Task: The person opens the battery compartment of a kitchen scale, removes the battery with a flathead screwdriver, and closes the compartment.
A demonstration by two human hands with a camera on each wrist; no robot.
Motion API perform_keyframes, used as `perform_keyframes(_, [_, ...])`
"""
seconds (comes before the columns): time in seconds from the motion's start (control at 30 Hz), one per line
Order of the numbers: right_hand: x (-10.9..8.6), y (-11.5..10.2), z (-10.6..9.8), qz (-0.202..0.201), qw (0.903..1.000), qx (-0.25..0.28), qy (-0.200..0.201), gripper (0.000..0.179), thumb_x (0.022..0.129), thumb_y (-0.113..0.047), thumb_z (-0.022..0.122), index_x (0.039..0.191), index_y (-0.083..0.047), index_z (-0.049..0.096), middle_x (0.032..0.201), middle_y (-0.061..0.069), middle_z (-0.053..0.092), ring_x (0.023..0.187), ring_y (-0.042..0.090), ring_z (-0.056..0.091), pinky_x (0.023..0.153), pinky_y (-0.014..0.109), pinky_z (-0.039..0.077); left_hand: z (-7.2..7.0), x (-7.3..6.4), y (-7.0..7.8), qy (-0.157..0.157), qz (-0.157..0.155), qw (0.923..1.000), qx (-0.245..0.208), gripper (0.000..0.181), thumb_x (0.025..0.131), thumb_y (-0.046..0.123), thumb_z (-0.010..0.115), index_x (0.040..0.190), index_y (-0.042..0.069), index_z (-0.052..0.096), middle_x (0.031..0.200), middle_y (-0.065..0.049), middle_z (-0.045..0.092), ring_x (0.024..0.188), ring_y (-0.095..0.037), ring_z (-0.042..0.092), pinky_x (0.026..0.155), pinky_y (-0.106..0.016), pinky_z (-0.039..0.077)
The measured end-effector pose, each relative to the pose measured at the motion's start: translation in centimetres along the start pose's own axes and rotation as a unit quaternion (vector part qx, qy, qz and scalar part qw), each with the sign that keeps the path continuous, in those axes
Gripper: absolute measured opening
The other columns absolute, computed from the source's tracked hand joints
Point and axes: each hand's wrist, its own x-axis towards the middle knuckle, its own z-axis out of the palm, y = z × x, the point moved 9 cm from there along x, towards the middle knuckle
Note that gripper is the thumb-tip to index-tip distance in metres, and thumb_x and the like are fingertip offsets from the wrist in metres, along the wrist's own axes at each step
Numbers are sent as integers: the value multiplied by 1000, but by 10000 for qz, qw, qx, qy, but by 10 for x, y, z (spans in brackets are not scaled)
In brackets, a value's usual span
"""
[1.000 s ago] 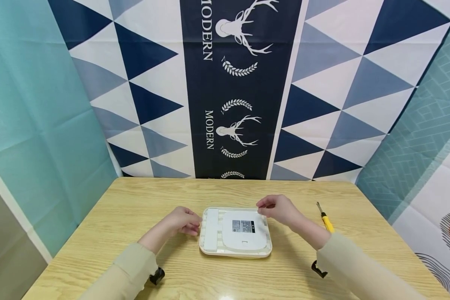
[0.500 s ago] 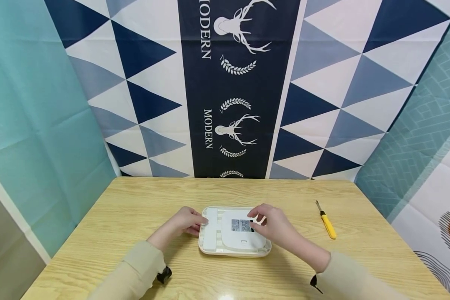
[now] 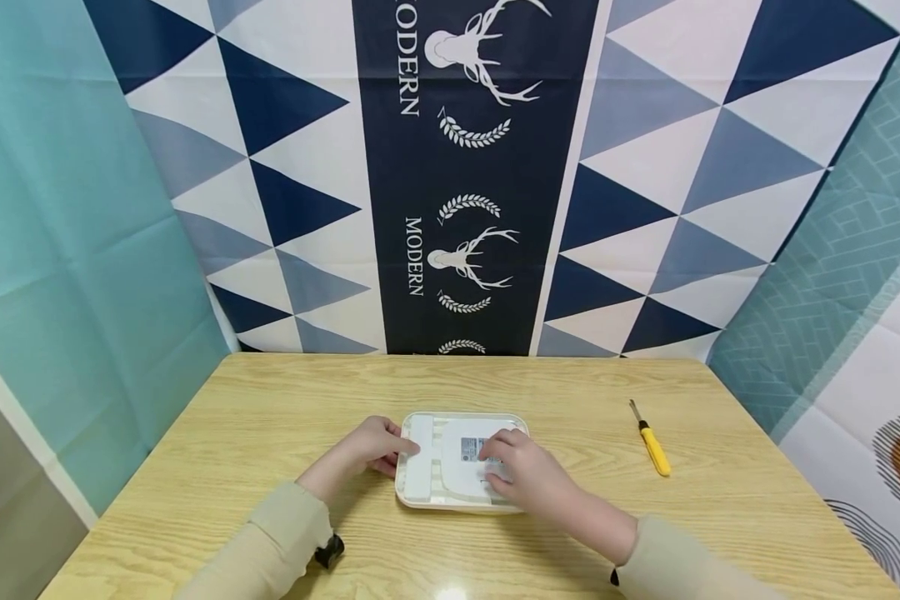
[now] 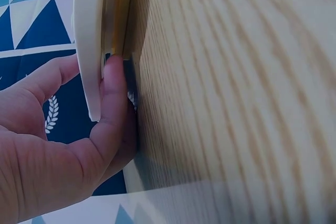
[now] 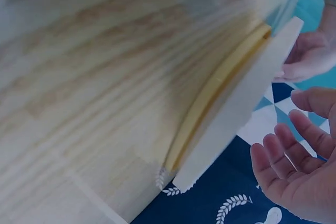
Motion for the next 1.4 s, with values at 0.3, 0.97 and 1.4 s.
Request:
perform_keyframes(0.3, [-2, 0, 16, -165, 9991, -308, -235, 18, 73, -20, 71, 89, -17, 63, 91, -7, 57, 83, 9, 52, 68, 22, 52, -1, -4, 4, 158, -39, 9996, 216, 37, 73, 13, 73, 96, 0, 47, 76, -10, 54, 57, -17, 54, 49, -30, 54])
perform_keyframes(0.97, [-4, -19, 23, -1417, 9826, -1158, -313, 9, 79, -16, 66, 88, -17, 65, 93, -4, 63, 86, 12, 57, 74, 24, 51, -1, -6, 3, 124, 6, 9999, 114, 37, 73, 12, 73, 99, 0, 48, 77, -11, 58, 56, -16, 56, 51, -29, 55])
perform_keyframes(1.4, [-6, -33, 28, -2148, 9554, -2022, -114, 15, 72, -4, 64, 85, -12, 63, 88, -1, 63, 82, 14, 58, 73, 22, 52, -2, -2, 1, 55, -22, 9999, 100, 37, 74, 12, 72, 99, 0, 49, 75, -11, 58, 54, -16, 56, 50, -30, 55])
